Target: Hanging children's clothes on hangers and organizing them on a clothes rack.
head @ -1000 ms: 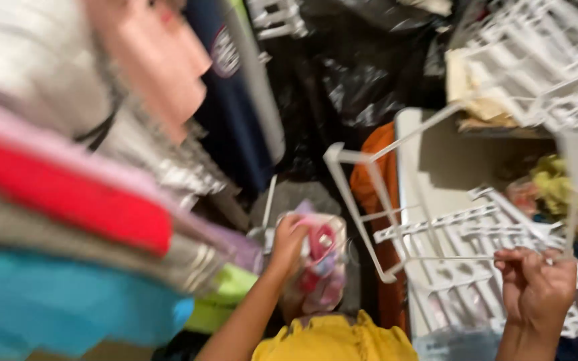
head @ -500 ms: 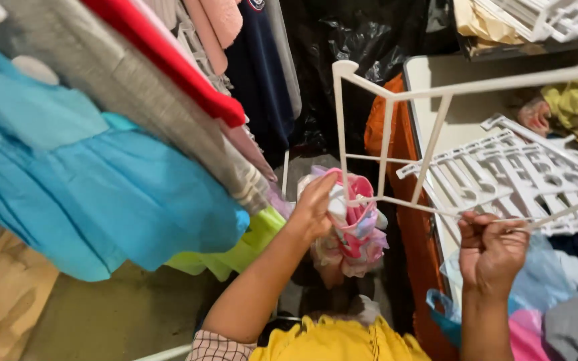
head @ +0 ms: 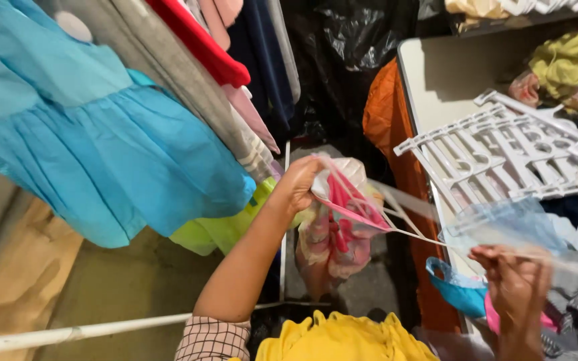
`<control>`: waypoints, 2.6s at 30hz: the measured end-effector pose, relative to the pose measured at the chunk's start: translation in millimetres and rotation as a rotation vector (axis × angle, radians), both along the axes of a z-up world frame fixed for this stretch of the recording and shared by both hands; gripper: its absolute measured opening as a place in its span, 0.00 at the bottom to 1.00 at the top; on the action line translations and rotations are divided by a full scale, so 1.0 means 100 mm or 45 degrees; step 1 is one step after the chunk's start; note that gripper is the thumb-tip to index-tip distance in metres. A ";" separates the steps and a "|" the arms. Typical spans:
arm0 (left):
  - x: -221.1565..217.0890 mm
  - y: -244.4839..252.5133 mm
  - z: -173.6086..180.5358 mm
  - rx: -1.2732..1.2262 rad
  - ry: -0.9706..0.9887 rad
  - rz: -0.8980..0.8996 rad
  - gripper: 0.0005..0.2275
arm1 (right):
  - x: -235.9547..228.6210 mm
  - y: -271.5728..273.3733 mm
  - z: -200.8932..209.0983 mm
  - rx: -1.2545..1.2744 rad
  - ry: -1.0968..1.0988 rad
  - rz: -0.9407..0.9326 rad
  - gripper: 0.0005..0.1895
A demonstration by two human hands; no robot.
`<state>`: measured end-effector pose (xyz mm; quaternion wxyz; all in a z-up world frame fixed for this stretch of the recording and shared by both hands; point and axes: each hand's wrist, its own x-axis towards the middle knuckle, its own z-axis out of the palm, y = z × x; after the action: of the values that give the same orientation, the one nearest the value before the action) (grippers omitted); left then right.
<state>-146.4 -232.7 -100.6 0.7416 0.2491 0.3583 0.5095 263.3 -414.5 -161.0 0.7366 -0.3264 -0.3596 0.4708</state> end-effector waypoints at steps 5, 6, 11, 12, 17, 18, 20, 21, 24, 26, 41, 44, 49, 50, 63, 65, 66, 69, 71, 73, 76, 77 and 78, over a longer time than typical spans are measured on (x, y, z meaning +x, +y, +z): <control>0.08 0.14 0.00 -0.070 -0.084 -0.056 0.06 | 0.13 -0.19 0.40 0.016 -0.357 -0.129 0.12; 0.13 0.08 0.06 -0.015 -0.009 -0.063 0.05 | 0.16 -0.21 0.42 0.002 -0.066 -0.071 0.07; 0.16 -0.25 0.53 -0.009 0.054 -0.280 0.10 | 0.38 -0.21 0.38 -0.026 -0.478 -0.266 0.09; 0.12 -0.28 0.52 0.064 -0.031 -0.393 0.14 | 0.41 -0.20 0.43 -0.050 -0.429 -0.271 0.08; 0.11 -0.46 0.59 0.239 -0.033 -0.442 0.18 | 0.66 -0.17 0.34 0.014 -0.437 -0.186 0.10; 0.16 -0.51 0.69 0.251 0.115 -0.407 0.19 | 0.59 -0.17 0.48 0.005 -0.428 -0.232 0.08; 0.19 -0.56 0.74 0.259 0.263 -0.358 0.21 | 0.52 -0.16 0.65 -0.003 -0.420 -0.263 0.08; 0.18 -0.55 0.68 0.249 0.144 -0.351 0.20 | 0.53 -0.17 0.68 -0.008 -0.387 -0.276 0.08; 0.14 -0.57 0.67 0.255 0.027 -0.375 0.21 | 0.71 -0.18 0.56 -0.033 -0.407 -0.265 0.12; 0.14 -0.55 0.63 0.265 0.028 -0.412 0.20 | 0.73 -0.20 0.57 -0.058 -0.460 -0.247 0.15; 0.29 -0.10 0.01 -0.092 0.002 0.031 0.20 | 0.67 -0.18 0.57 0.007 -0.569 -0.126 0.11; 0.26 -0.03 -0.05 -0.223 0.035 0.162 0.21 | 0.74 -0.15 0.44 0.053 -0.359 -0.023 0.10; 0.30 -0.16 0.07 -0.168 0.120 0.078 0.25 | 0.63 -0.13 0.57 0.044 -0.538 -0.105 0.10; 0.28 -0.24 0.19 -0.171 0.120 0.081 0.25 | 0.63 -0.15 0.61 0.041 -0.538 -0.102 0.10; -0.07 -0.75 0.67 0.227 0.005 -0.286 0.23 | 0.71 -0.01 0.51 -0.004 -0.510 -0.139 0.11; -0.08 -0.81 0.71 0.276 0.088 -0.316 0.24 | 0.75 0.03 0.47 0.019 -0.450 -0.109 0.12; -0.08 -0.82 0.68 0.278 0.093 -0.314 0.24 | 0.75 0.04 0.45 0.032 -0.476 -0.098 0.10; -0.09 -0.80 0.56 0.260 0.092 -0.279 0.22 | 0.74 0.06 0.47 0.035 -0.487 -0.076 0.09; -0.09 -0.78 0.54 0.242 0.089 -0.251 0.22 | 0.70 0.06 0.52 0.027 -0.471 -0.070 0.09; -0.06 -0.78 0.61 0.138 0.147 -0.206 0.20 | 0.64 0.04 0.59 -0.005 -0.507 -0.087 0.11; -0.06 -0.73 0.57 0.076 0.183 -0.186 0.19 | 0.64 0.02 0.60 0.017 -0.500 -0.062 0.11; -0.04 -0.73 0.55 0.076 0.182 -0.187 0.19 | 0.64 0.00 0.60 0.016 -0.501 -0.063 0.11; -0.02 -0.72 0.53 0.070 0.280 -0.162 0.18 | 0.65 -0.02 0.60 0.024 -0.480 -0.045 0.09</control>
<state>-148.6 -304.4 -47.3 0.7215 0.3461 0.4068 0.4406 328.1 -416.1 -100.5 0.6673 -0.4081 -0.4899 0.3849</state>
